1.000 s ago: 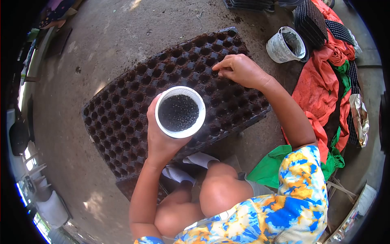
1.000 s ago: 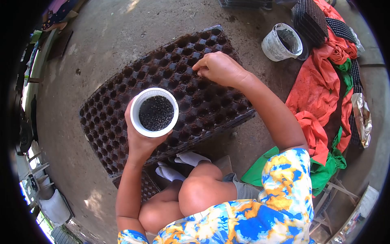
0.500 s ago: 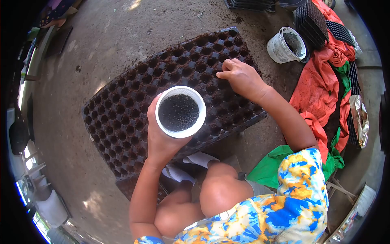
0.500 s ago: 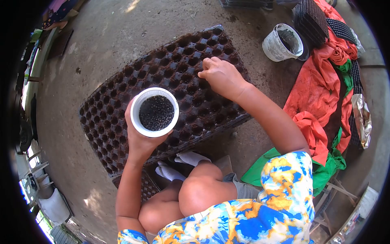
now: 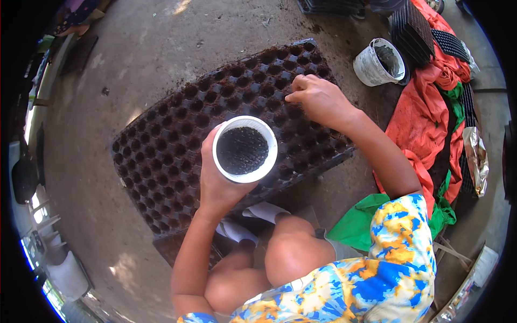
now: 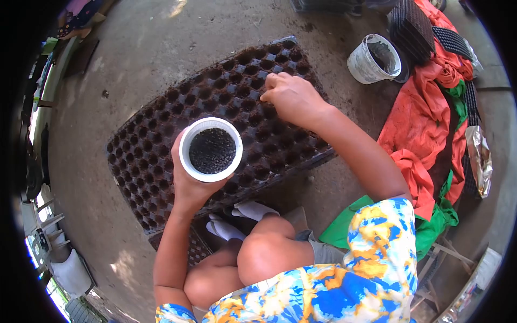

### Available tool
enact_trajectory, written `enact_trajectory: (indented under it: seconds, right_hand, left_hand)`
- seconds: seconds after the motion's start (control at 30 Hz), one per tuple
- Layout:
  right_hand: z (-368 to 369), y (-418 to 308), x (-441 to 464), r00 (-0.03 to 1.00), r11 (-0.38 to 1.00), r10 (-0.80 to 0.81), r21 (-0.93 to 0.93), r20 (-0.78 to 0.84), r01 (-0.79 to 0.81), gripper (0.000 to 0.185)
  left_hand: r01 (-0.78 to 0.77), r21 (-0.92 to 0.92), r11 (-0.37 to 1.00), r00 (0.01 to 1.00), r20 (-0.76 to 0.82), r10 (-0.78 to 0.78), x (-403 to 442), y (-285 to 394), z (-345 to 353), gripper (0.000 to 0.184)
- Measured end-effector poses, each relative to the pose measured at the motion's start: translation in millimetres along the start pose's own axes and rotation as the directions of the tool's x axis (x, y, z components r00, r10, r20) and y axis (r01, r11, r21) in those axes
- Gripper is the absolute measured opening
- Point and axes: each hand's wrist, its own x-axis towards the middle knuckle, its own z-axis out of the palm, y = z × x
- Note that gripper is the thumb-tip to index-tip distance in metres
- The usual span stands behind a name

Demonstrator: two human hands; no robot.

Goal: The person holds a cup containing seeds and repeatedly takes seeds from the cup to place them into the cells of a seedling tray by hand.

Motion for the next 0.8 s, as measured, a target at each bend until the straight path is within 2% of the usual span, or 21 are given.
enact_trajectory:
  seconds: [0.07, 0.1, 0.13, 0.2, 0.27, 0.33, 0.37, 0.47, 0.53, 0.57, 0.6, 0.63, 0.67, 0.8]
  right_hand:
    - [-26, -14, 2, 0.997, 0.989, 0.051, 0.141, -0.063, -0.042, 0.02]
    - [-37, -27, 3, 0.989, 0.964, 0.024, 0.265, -0.143, 0.015, 0.017]
    - [-44, -41, 3, 0.988, 0.928, -0.016, 0.366, -0.156, 0.073, 0.016]
    - [-48, -73, -2, 0.973, 0.91, -0.222, 0.345, -0.063, 0.23, 0.025]
    - [-35, -100, -1, 0.942, 0.952, -0.28, 0.177, 0.186, 0.248, 0.029]
    - [-15, -108, 3, 0.929, 0.935, -0.348, 0.118, 0.127, 0.334, 0.029]
    - [-3, -106, 5, 0.926, 0.919, -0.376, 0.127, -0.003, 0.374, 0.012]
    - [-23, -102, 10, 0.954, 0.899, -0.3, 0.331, -0.009, 0.285, 0.009]
    - [-42, -87, 20, 0.981, 0.833, -0.17, 0.519, -0.088, 0.191, 0.007]
    - [-48, -72, 25, 0.984, 0.84, -0.107, 0.516, -0.141, 0.165, 0.014]
    - [-51, -55, 29, 0.992, 0.841, -0.004, 0.536, -0.123, 0.07, 0.014]
    - [-47, -35, 34, 0.991, 0.82, 0.132, 0.563, -0.016, -0.1, 0.012]
    - [-41, -15, 40, 0.98, 0.85, 0.19, 0.492, 0.05, -0.19, 0.012]
    - [-14, 21, 43, 0.943, 0.842, 0.28, 0.425, 0.179, -0.331, 0.019]
  left_hand:
    - [0.011, -0.015, 1.0, 1.0, 0.006, -0.011, 0, 2, 2, 0.098]
    - [0.014, -0.033, 0.999, 1.0, 0.012, -0.013, 0, -2, 5, 0.099]
    - [0.016, 0.002, 1.0, 1.0, 0.026, -0.016, 1, -3, 7, 0.099]
    - [0.017, 0.07, 0.997, 0.998, 0.057, -0.021, 2, 0, 12, 0.1]
    - [0.001, 0.08, 0.997, 0.996, 0.089, -0.008, 2, 3, 15, 0.103]
    - [-0.092, 0.157, 0.983, 0.989, 0.128, 0.072, 3, 1, 16, 0.103]
    - [-0.072, 0.149, 0.986, 0.991, 0.121, 0.054, 3, 1, 15, 0.102]
    - [0.013, 0.115, 0.993, 0.995, 0.093, -0.023, 0, 2, 15, 0.101]
    - [0.094, 0.069, 0.993, 0.993, 0.063, -0.099, 0, 1, 14, 0.101]
    - [0.086, 0.052, 0.995, 0.995, 0.055, -0.089, 0, 1, 13, 0.102]
    - [0.077, 0.034, 0.996, 0.996, 0.047, -0.078, 1, 1, 10, 0.103]
    - [0.066, 0.016, 0.998, 0.997, 0.041, -0.067, 1, 0, 8, 0.104]
    - [0.056, 0.0, 0.998, 0.998, 0.035, -0.056, 1, 1, 6, 0.106]
    - [0.078, -0.021, 0.997, 0.997, 0.025, -0.077, 0, 0, 2, 0.106]
